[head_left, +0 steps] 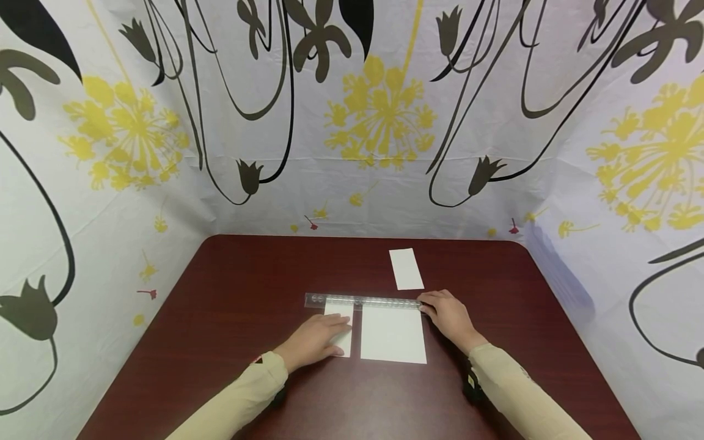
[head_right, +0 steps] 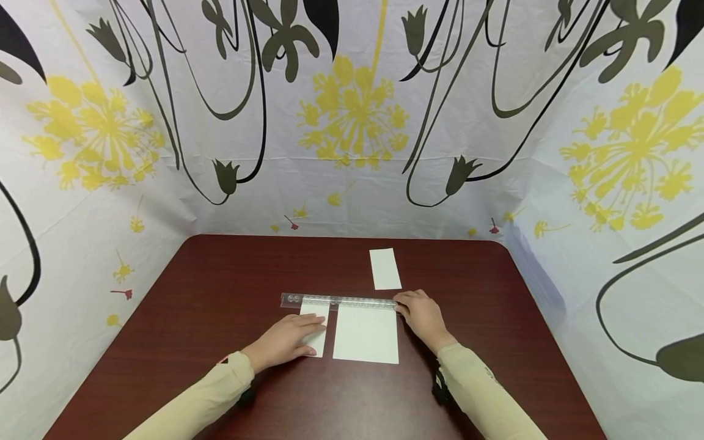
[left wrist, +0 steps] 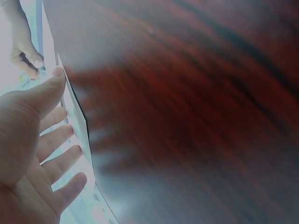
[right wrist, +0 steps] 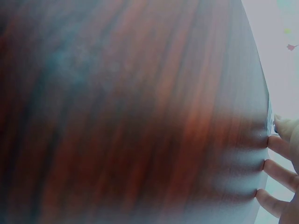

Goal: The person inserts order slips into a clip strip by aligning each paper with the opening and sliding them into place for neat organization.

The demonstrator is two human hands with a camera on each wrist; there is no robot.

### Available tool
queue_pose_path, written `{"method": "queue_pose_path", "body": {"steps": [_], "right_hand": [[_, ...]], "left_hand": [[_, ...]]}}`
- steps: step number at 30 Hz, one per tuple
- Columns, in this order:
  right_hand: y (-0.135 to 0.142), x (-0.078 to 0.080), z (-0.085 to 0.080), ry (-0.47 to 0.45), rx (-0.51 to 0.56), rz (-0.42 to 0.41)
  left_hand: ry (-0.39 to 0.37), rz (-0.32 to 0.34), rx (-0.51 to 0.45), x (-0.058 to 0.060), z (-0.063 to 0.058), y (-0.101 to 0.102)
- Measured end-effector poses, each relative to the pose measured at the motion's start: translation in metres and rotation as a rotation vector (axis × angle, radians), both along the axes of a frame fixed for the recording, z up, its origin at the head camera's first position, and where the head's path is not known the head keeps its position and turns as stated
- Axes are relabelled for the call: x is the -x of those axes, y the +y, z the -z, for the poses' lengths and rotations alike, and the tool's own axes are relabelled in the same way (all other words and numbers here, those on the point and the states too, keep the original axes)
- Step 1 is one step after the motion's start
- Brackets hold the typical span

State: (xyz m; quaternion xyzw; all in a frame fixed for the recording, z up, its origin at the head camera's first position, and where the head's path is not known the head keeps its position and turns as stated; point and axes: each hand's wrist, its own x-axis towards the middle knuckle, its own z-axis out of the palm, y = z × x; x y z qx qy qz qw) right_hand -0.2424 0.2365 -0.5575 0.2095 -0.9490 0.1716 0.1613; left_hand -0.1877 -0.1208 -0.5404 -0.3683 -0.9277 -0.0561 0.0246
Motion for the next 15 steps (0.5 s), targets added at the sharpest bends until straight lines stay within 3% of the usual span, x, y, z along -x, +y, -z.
{"method": "queue_pose_path", "body": {"steps": [15], "right_hand": [[0.0003,-0.0004,-0.0018,-0.030,-0.012,0.006]], "left_hand": [[0.007,0.009,0.005,0.0005,-0.0006,0.0058]]}}
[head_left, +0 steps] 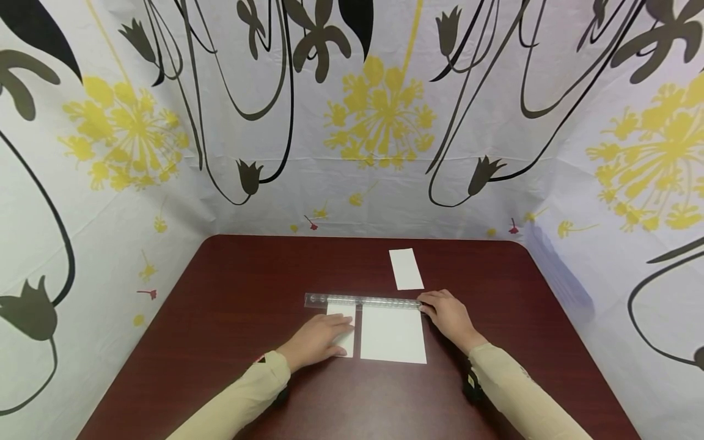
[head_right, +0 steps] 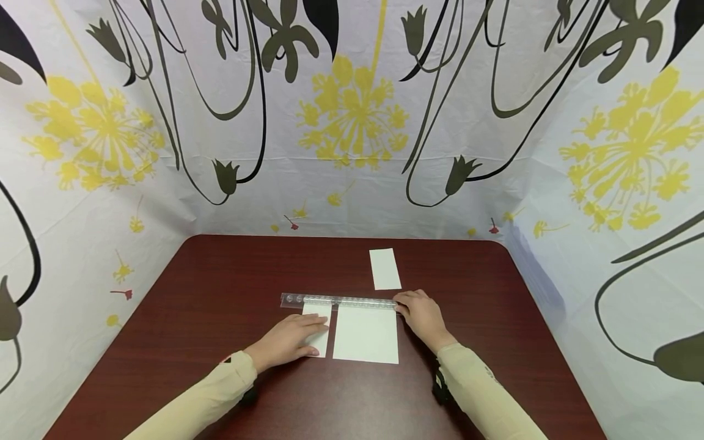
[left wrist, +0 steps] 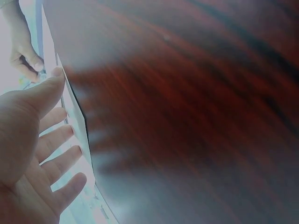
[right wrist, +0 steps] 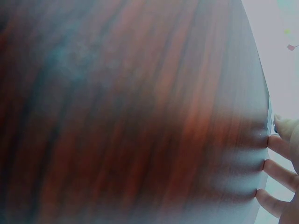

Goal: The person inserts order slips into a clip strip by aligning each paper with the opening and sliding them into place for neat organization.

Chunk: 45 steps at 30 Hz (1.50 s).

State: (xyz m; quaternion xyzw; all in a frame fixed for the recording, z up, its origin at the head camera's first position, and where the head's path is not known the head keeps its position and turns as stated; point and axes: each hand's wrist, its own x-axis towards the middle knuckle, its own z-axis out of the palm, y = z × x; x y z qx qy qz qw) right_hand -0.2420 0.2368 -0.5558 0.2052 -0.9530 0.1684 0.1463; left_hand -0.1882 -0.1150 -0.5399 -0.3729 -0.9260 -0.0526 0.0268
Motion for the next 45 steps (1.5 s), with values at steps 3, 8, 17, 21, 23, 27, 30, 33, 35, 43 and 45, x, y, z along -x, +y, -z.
{"method": "queue_pose_path", "body": {"steps": [3,8,17,21,23,27,30,33,35,43,45], "right_hand": [[0.000,0.000,0.000,0.004,0.001,0.000],[-0.001,0.000,0.001,0.036,0.013,-0.005],[0.000,0.001,0.002,0.027,0.015,-0.001],[0.000,0.001,0.001,0.009,0.015,0.000],[-0.001,0.000,0.001,0.007,0.014,0.000],[-0.001,0.000,0.001,0.007,0.015,0.002],[-0.001,0.000,0.002,0.005,0.014,0.003],[-0.001,0.000,0.002,0.002,0.010,0.004],[-0.001,0.000,0.003,0.003,0.011,0.005],[0.000,0.000,0.003,0.016,0.013,0.003],[0.000,0.001,0.003,0.017,0.012,0.004]], "left_hand": [[0.002,-0.002,0.010,0.000,0.000,0.001],[0.004,0.000,0.008,-0.001,-0.001,0.001],[0.007,0.000,0.010,0.000,0.001,0.003],[-0.002,-0.001,0.011,0.000,0.000,0.005],[-0.003,-0.003,0.013,0.000,0.000,0.005],[-0.005,-0.005,0.015,-0.001,0.000,0.007],[-0.006,-0.007,0.018,-0.001,0.000,0.008],[-0.005,-0.006,0.020,-0.001,-0.001,0.009],[-0.002,-0.003,0.022,-0.001,-0.001,0.010],[-0.015,-0.005,0.025,-0.001,-0.002,0.013],[-0.012,0.000,0.021,-0.001,-0.002,0.014]]}}
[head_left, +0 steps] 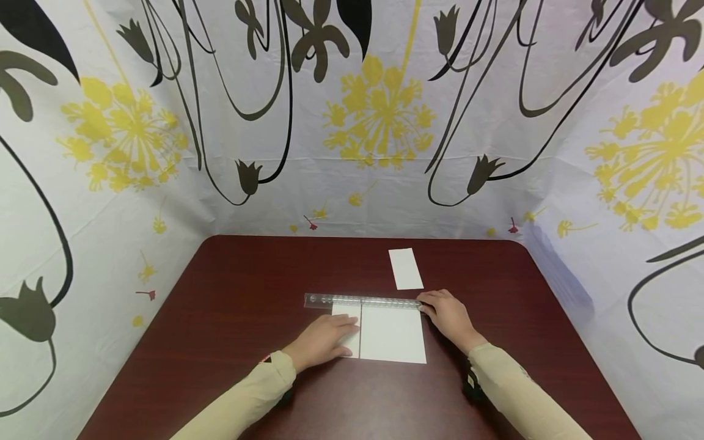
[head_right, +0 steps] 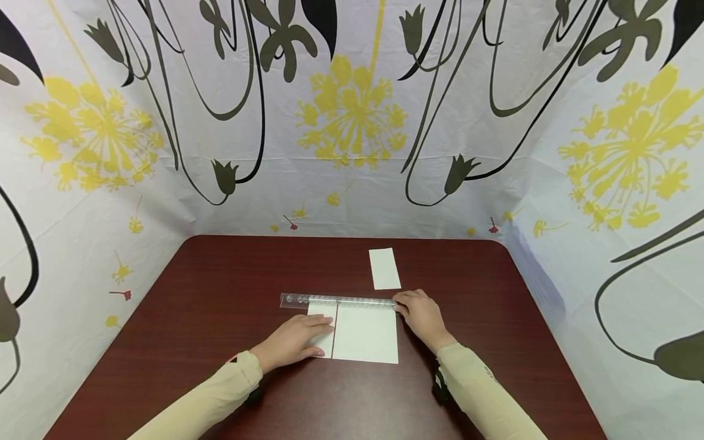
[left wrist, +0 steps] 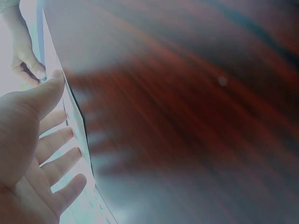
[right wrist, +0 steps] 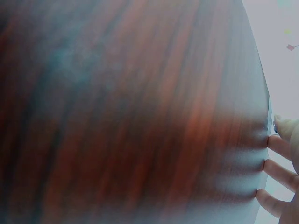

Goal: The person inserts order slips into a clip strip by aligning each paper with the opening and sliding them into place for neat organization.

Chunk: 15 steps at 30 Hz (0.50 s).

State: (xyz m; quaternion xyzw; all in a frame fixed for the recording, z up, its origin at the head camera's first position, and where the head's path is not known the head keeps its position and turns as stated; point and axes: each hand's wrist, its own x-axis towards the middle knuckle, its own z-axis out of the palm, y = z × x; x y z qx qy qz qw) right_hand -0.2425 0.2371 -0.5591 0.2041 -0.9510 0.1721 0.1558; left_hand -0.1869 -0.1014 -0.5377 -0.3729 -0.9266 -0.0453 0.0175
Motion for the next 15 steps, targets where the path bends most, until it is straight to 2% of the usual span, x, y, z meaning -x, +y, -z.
{"method": "queue_pose_path", "body": {"steps": [15], "right_hand": [[0.0002,-0.0001,0.0002,0.000,-0.007,0.000]], "left_hand": [[0.016,-0.001,0.011,-0.0010,-0.0010,0.0028]]}}
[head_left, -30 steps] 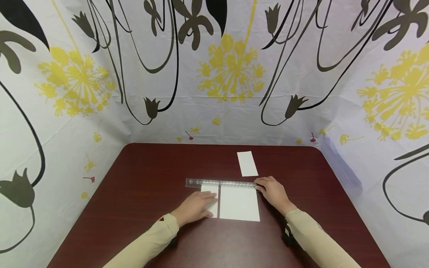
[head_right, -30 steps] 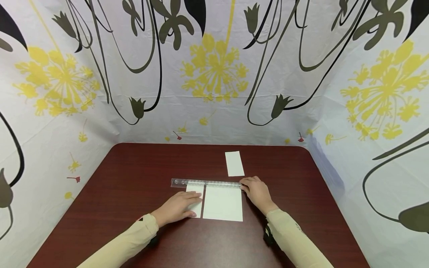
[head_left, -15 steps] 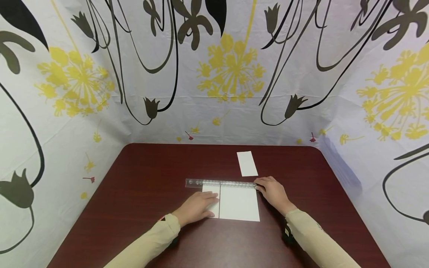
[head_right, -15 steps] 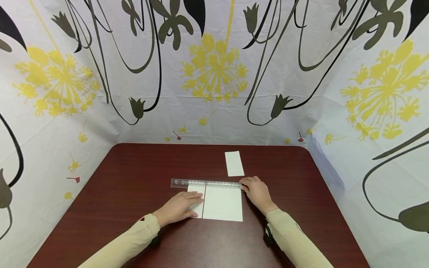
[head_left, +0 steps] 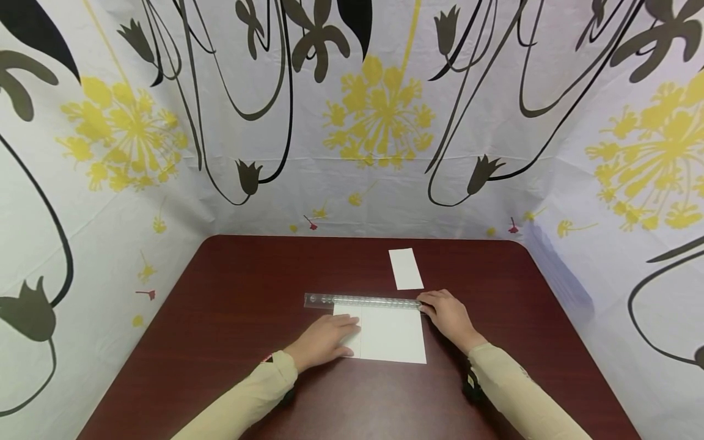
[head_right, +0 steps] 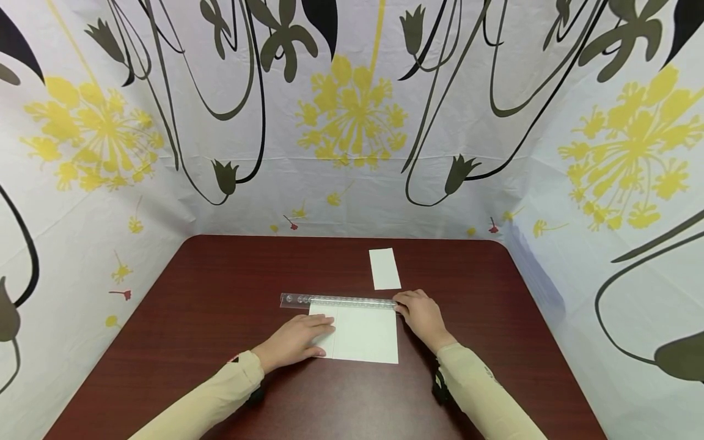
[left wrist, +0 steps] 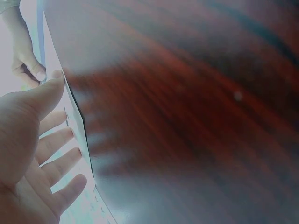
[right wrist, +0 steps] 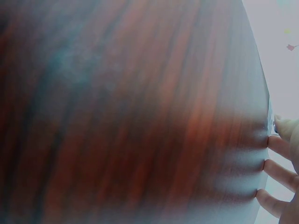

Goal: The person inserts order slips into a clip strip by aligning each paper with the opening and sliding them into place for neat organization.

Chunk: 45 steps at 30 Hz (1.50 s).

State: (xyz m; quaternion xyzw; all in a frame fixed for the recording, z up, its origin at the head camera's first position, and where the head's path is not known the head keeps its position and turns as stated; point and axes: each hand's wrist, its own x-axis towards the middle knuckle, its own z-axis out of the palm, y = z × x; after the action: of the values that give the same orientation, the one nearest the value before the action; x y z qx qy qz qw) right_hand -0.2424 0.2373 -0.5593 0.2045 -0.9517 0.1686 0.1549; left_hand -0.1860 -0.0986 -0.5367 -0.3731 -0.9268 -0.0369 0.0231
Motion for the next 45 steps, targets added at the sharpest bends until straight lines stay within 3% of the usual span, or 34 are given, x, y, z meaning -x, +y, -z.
{"method": "queue_pose_path", "body": {"steps": [37,45], "right_hand": [[-0.001,-0.001,-0.001,-0.014,0.006,0.000],[0.000,0.000,0.000,-0.008,0.000,0.003]], "left_hand": [[0.002,0.010,-0.002,0.002,0.000,-0.001],[0.005,0.002,-0.010,0.008,-0.013,-0.001]]}}
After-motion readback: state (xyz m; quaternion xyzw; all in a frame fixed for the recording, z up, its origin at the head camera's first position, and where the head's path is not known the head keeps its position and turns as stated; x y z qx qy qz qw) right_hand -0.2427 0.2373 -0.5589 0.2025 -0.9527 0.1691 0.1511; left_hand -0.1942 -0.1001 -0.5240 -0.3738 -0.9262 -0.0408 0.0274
